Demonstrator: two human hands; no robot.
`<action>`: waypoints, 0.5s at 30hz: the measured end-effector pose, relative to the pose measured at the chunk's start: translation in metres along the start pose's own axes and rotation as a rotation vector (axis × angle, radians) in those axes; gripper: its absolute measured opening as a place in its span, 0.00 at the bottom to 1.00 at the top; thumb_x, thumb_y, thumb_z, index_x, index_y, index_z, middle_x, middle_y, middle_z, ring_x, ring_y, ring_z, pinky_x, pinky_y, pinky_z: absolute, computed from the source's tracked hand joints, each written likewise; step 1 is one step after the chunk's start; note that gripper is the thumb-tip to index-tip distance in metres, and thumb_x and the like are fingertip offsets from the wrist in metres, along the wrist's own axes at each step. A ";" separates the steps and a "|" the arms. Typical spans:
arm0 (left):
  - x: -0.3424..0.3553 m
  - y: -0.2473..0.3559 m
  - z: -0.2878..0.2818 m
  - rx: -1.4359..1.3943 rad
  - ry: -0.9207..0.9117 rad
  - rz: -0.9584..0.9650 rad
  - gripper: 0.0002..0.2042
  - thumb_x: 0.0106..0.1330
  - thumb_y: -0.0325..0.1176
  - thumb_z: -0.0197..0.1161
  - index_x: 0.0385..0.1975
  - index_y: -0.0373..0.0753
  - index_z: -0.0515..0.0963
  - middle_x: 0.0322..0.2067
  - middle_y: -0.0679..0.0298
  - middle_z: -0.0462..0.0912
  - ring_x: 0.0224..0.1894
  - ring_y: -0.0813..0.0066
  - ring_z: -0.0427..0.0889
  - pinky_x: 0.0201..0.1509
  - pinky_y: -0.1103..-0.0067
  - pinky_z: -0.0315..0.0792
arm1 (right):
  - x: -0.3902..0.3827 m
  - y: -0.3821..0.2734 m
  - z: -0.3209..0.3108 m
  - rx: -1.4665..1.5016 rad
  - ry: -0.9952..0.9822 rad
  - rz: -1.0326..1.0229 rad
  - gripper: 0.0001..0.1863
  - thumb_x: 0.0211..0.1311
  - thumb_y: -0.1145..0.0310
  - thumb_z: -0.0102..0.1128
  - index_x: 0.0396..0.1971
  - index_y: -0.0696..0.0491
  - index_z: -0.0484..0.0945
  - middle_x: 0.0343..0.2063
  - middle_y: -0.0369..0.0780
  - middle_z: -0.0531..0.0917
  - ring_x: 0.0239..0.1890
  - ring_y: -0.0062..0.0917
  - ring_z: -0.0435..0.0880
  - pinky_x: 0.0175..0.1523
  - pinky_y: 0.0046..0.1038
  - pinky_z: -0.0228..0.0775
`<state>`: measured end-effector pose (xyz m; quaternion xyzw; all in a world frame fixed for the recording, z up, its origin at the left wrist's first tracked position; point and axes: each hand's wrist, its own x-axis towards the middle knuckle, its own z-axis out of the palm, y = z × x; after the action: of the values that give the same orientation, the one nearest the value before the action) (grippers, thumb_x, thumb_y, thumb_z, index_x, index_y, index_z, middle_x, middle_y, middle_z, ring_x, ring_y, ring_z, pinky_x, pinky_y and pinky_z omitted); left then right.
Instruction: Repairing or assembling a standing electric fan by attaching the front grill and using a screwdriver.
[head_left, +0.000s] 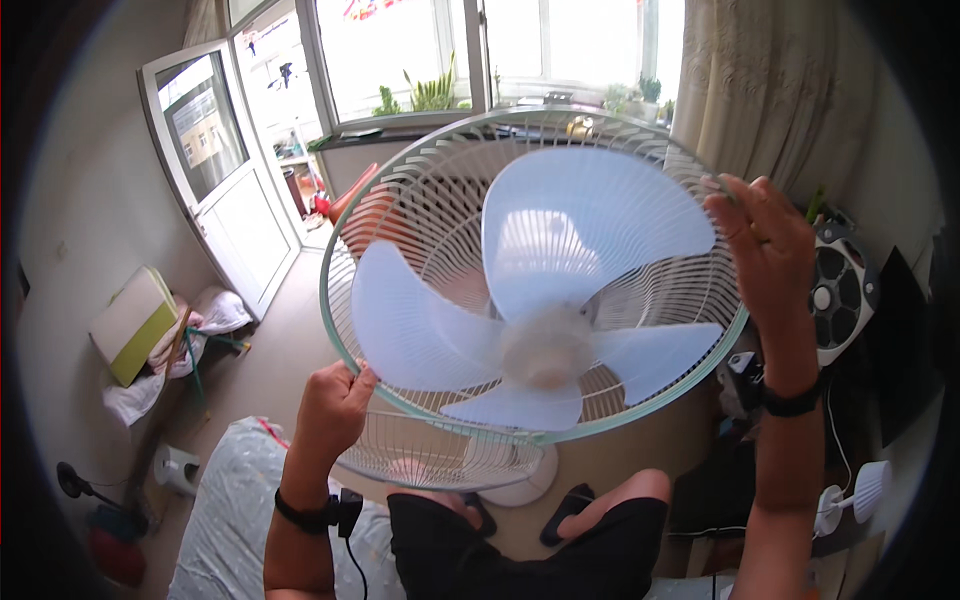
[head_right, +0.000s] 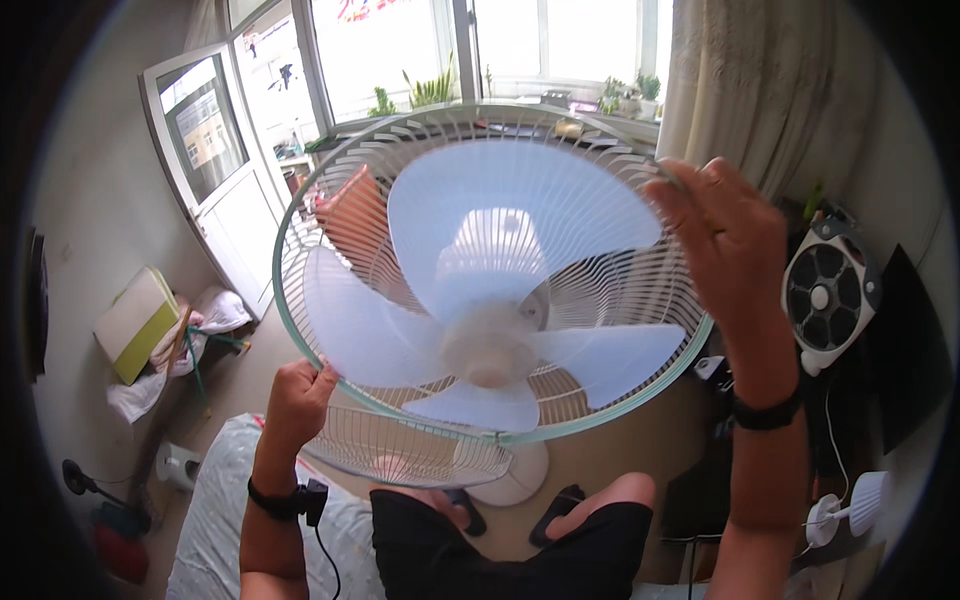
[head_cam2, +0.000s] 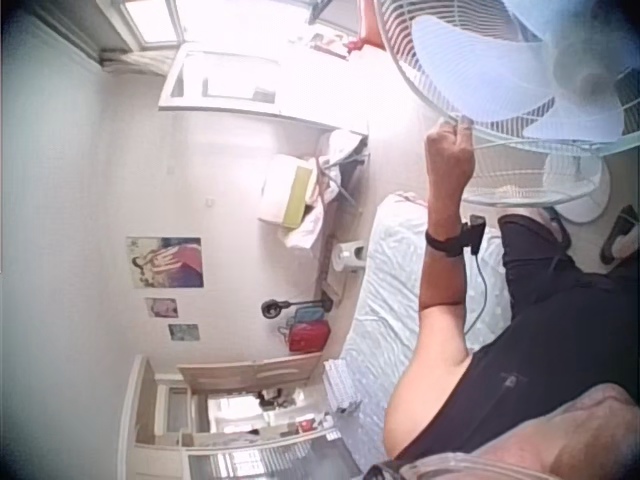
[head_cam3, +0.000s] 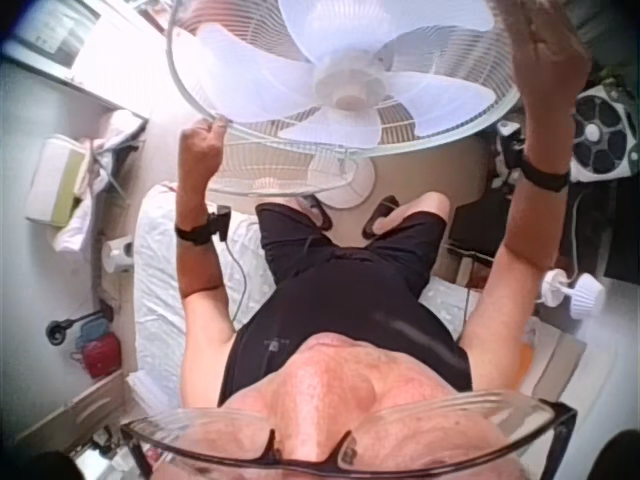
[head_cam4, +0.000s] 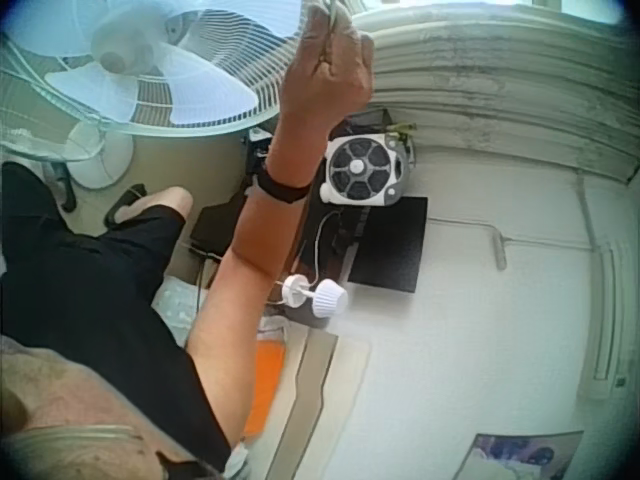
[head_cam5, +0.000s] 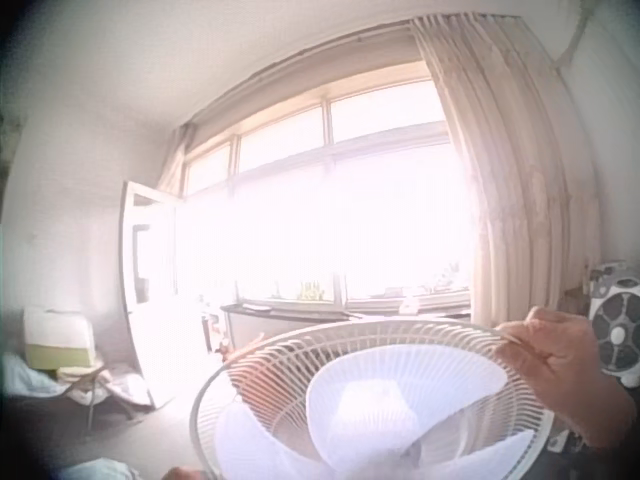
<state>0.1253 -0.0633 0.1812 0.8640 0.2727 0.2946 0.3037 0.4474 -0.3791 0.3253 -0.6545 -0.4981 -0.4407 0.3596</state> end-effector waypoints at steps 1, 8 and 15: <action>-0.002 0.003 -0.002 0.005 -0.013 -0.020 0.17 0.77 0.36 0.61 0.32 0.24 0.80 0.21 0.45 0.79 0.23 0.62 0.77 0.33 0.65 0.72 | -0.003 0.003 0.003 -0.006 0.006 -0.006 0.14 0.69 0.64 0.72 0.47 0.57 0.89 0.26 0.40 0.83 0.26 0.20 0.81 0.34 0.26 0.73; 0.001 0.001 0.001 -0.001 -0.026 -0.015 0.19 0.79 0.39 0.62 0.33 0.25 0.81 0.18 0.54 0.75 0.24 0.74 0.68 0.32 0.70 0.70 | -0.044 0.026 0.002 0.030 -0.006 0.174 0.14 0.75 0.63 0.66 0.53 0.53 0.88 0.37 0.37 0.89 0.37 0.18 0.86 0.42 0.24 0.75; 0.006 -0.007 0.002 -0.117 -0.043 0.010 0.19 0.80 0.39 0.61 0.35 0.24 0.81 0.18 0.60 0.75 0.26 0.78 0.68 0.31 0.73 0.69 | -0.064 0.038 0.000 0.054 -0.009 0.267 0.15 0.76 0.59 0.65 0.54 0.51 0.88 0.46 0.37 0.91 0.45 0.16 0.87 0.50 0.22 0.79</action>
<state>0.1290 -0.0551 0.1769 0.8523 0.2443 0.2928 0.3581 0.4772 -0.4097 0.2638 -0.7072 -0.4199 -0.3723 0.4301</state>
